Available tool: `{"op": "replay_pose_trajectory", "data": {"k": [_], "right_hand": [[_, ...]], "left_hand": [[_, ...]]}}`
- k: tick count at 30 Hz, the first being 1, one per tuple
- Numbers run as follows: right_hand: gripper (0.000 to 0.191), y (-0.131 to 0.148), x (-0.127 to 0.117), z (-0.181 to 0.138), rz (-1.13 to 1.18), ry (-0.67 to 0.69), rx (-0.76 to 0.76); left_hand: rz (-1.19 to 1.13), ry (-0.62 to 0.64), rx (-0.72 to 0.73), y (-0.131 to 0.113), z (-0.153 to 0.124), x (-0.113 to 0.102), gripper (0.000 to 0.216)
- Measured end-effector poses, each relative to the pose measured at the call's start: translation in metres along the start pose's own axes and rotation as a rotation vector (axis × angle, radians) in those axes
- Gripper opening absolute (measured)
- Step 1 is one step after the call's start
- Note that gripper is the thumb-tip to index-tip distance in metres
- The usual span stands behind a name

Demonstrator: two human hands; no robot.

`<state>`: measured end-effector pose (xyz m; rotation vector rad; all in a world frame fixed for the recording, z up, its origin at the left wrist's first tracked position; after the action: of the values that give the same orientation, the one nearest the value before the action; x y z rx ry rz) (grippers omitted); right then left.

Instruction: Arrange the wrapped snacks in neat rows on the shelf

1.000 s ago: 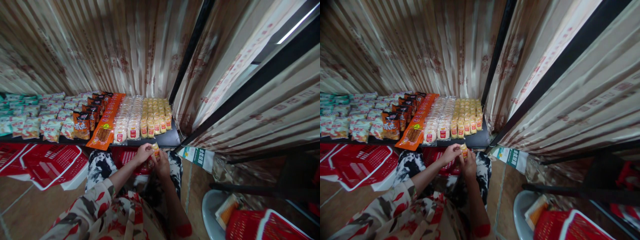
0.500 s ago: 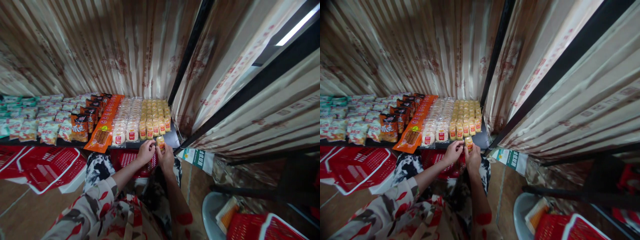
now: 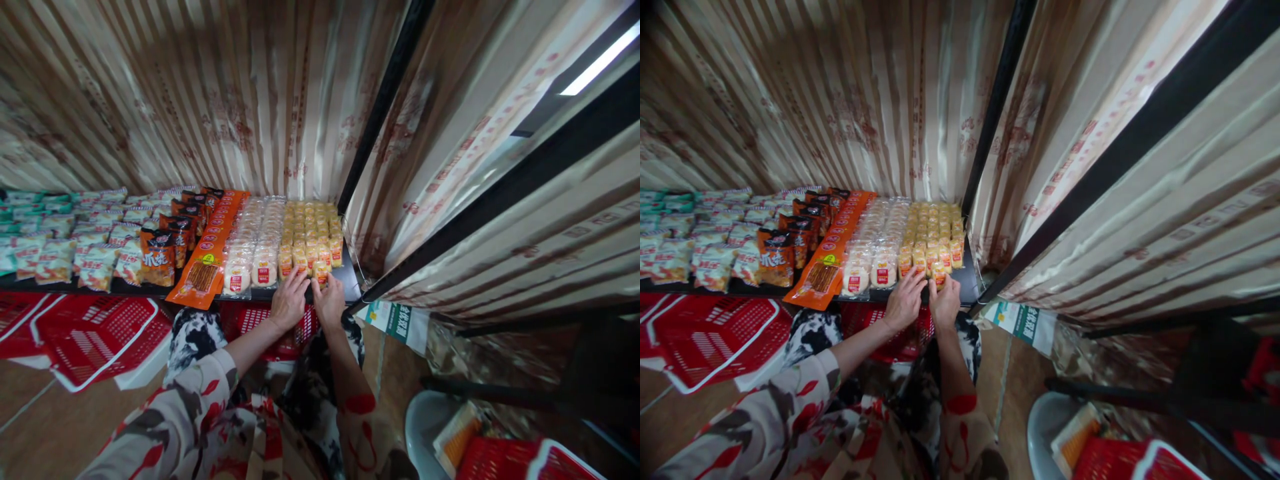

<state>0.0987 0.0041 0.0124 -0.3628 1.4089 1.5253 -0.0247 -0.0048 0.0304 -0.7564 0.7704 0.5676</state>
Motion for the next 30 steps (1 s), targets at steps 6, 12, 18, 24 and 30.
{"op": "replay_pose_trajectory", "data": {"k": [6, 12, 18, 24, 30], "right_hand": [[0.041, 0.005, 0.008, 0.007, -0.001, 0.040, 0.029], [0.044, 0.004, 0.010, 0.005, 0.032, 0.009, 0.007], [0.046, -0.001, 0.012, 0.000, 0.113, -0.022, -0.011], [0.044, -0.001, 0.011, 0.001, 0.119, 0.002, -0.008], [0.043, 0.002, 0.010, 0.003, 0.038, 0.027, -0.004]], "left_hand": [[0.047, 0.032, 0.019, 0.006, -0.003, 0.007, 0.047], [0.031, 0.056, 0.033, 0.013, -0.008, 0.015, 0.050], [-0.010, 0.053, 0.054, 0.016, -0.012, 0.019, 0.054], [-0.024, 0.068, 0.050, 0.018, -0.013, 0.022, 0.057], [-0.005, 0.086, 0.045, 0.018, -0.012, 0.022, 0.057]]}}
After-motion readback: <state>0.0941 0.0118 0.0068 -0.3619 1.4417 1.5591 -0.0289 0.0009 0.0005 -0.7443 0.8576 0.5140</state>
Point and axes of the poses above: each hand's wrist, its own z-axis towards the middle knuckle, its own x-axis out of the palm, y = z × x, the point moved 3 cm from there along z, towards the middle knuckle, and after that the axes turned 5 degrees about -z, right-handed, at the moved point
